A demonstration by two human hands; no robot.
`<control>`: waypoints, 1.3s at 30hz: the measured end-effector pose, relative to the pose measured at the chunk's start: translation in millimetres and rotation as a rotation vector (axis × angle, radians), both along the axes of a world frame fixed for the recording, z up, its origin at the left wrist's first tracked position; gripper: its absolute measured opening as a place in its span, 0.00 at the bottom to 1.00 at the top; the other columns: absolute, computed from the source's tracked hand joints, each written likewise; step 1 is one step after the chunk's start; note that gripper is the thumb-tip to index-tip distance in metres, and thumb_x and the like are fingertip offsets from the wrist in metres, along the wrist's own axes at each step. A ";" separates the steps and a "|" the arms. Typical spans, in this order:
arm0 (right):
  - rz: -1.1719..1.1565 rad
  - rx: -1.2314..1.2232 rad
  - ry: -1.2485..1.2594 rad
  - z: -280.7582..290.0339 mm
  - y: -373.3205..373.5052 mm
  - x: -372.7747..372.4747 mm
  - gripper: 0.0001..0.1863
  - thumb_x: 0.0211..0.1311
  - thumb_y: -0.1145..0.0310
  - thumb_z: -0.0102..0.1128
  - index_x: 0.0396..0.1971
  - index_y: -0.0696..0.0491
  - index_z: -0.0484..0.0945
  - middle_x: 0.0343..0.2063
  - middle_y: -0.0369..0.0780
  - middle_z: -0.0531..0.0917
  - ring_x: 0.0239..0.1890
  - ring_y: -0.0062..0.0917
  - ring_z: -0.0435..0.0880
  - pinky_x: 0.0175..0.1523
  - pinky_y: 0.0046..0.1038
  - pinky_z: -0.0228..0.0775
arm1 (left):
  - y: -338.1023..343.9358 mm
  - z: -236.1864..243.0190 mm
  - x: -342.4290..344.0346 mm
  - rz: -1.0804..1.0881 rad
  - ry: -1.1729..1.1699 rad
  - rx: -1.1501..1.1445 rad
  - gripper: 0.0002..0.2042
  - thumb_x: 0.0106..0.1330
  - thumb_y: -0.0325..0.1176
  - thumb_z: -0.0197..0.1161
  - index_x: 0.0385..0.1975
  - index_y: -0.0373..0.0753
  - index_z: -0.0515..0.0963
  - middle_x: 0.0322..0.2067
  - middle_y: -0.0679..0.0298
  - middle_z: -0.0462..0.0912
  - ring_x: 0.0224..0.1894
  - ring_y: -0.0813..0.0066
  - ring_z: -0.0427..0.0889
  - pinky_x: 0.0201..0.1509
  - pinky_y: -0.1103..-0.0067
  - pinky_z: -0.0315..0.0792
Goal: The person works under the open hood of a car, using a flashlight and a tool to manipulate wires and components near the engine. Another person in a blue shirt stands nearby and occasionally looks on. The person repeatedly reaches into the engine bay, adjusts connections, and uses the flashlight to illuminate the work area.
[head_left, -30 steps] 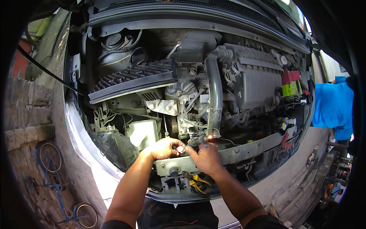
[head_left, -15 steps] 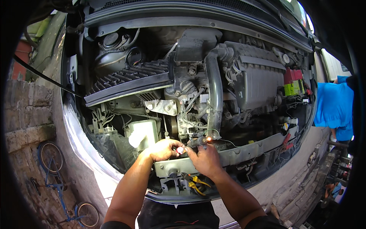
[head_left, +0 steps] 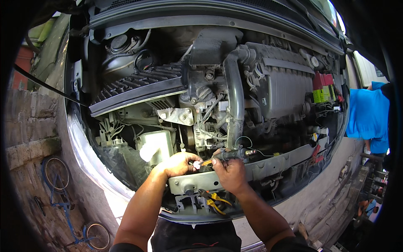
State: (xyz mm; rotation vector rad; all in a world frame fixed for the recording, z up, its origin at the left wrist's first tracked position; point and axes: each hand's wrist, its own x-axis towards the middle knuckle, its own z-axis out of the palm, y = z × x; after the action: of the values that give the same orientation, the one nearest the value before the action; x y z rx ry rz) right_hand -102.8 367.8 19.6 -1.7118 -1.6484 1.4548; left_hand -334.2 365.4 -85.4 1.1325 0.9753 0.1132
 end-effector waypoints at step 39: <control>-0.762 -0.927 -0.144 -391.1 -672.7 26.6 0.16 0.72 0.56 0.62 0.47 0.51 0.90 0.49 0.50 0.90 0.54 0.48 0.88 0.60 0.46 0.80 | -306.9 -325.5 59.7 0.216 0.389 -0.564 0.24 0.73 0.48 0.69 0.65 0.48 0.78 0.59 0.72 0.84 0.58 0.80 0.82 0.67 0.73 0.76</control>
State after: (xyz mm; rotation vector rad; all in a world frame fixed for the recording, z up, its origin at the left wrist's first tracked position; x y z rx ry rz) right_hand -76.2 -304.9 -371.5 -2.5269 -0.1562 1.7685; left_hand -274.5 58.5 -410.9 0.5329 1.3678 -0.2074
